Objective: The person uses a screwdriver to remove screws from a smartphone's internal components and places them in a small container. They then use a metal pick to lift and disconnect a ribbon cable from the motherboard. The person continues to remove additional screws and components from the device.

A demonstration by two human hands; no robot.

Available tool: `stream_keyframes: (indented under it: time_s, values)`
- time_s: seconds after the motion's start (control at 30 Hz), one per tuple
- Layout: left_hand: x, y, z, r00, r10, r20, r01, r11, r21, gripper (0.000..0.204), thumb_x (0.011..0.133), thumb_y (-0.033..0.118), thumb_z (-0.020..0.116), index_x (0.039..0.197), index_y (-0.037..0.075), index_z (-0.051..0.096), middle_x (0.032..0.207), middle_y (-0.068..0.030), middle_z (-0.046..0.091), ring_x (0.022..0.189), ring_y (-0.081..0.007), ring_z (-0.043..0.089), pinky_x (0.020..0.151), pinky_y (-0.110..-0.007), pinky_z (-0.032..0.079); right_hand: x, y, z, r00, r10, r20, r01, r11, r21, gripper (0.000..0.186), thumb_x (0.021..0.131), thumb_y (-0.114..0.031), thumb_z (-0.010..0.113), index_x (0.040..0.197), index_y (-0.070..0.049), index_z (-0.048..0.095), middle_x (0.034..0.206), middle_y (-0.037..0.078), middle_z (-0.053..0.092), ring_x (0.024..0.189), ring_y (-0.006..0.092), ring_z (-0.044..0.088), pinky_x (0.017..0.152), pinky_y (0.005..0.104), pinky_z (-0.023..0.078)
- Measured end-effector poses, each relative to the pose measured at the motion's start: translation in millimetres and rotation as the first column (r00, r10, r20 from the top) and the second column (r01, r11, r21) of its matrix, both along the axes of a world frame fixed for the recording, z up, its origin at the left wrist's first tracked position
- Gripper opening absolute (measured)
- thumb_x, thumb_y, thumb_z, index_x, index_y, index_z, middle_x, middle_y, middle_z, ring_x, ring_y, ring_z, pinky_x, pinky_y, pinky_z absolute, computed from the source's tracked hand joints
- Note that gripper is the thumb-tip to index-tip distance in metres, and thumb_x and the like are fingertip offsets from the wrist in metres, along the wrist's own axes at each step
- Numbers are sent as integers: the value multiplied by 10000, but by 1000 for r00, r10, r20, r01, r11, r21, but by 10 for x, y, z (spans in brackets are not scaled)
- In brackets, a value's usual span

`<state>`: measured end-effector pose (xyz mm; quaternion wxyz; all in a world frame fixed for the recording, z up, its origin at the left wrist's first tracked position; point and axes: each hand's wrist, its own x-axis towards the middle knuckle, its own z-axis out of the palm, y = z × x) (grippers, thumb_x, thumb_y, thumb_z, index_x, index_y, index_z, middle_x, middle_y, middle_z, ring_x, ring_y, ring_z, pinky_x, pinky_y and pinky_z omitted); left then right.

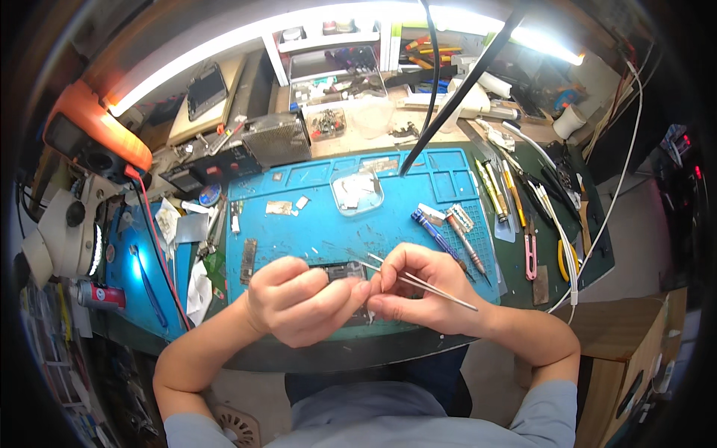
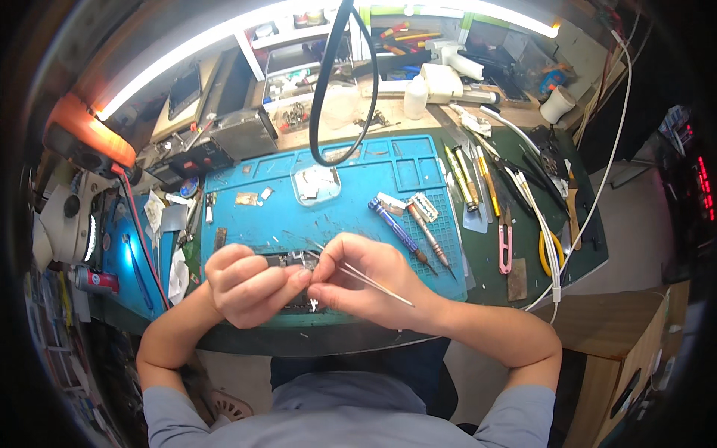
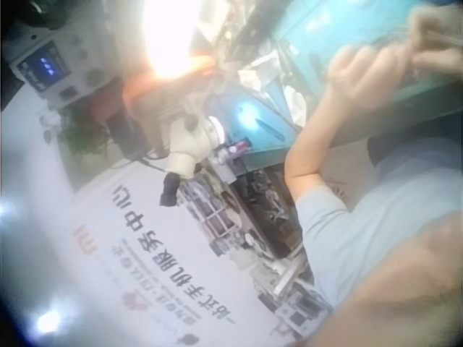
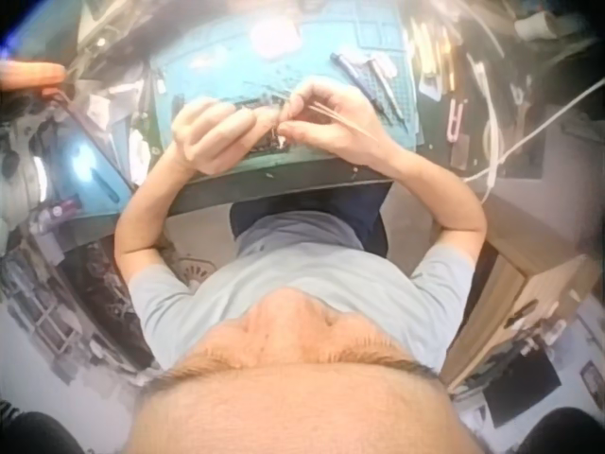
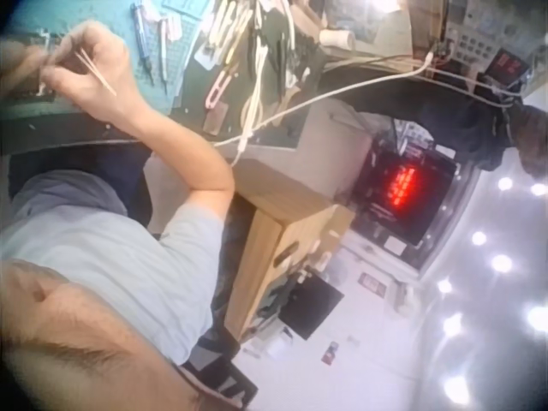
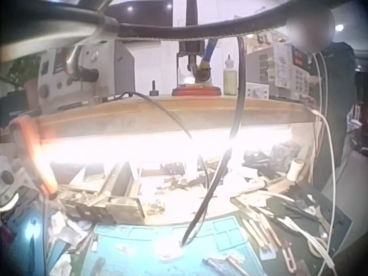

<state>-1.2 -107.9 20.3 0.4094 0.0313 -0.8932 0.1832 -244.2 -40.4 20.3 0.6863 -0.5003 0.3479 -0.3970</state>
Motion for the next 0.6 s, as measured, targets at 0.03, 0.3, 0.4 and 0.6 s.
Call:
stream_keyframes:
  time_s: [0.03, 0.3, 0.4, 0.6]
  values:
    - [-12, 7, 10, 1000, 1, 10, -1, 1000, 14, 360, 700, 111, 844, 1059, 101, 830, 980, 17, 635, 789, -141, 539, 587, -291, 389, 5, 1, -26, 1000, -28, 11, 28, 999, 25, 189, 971, -35, 768, 1061, -27, 602, 969, 25, 711, 916, 76, 683, 786, 241, 562]
    - [-155, -60, 213, 985, 173, 28, -78, 289, 954, 231, 909, 28, 798, 1137, 23, 766, 984, -81, 770, 867, -136, 723, 690, -271, 578, -32, -41, 0, 904, -255, -343, 119, 921, -371, 175, 947, 33, 761, 1019, -9, 608, 1009, 69, 720, 893, 87, 683, 783, 254, 582]
    - [-144, -56, 152, 987, 147, 63, -96, 234, 967, 146, 906, 24, 802, 1051, 11, 789, 961, -73, 774, 822, -115, 715, 676, -275, 573, -13, -39, -2, 893, -248, -377, 94, 920, -382, 170, 943, 25, 769, 1027, -6, 624, 998, 55, 721, 885, 81, 687, 780, 247, 581]
    - [-117, -29, 109, 980, 182, 83, -147, 377, 914, 110, 886, 13, 806, 992, 14, 774, 922, -75, 759, 789, -153, 710, 656, -280, 559, 10, -22, 13, 899, -199, -389, 75, 947, -312, 162, 946, 5, 777, 1025, -7, 636, 981, 46, 731, 862, 73, 703, 764, 239, 581]
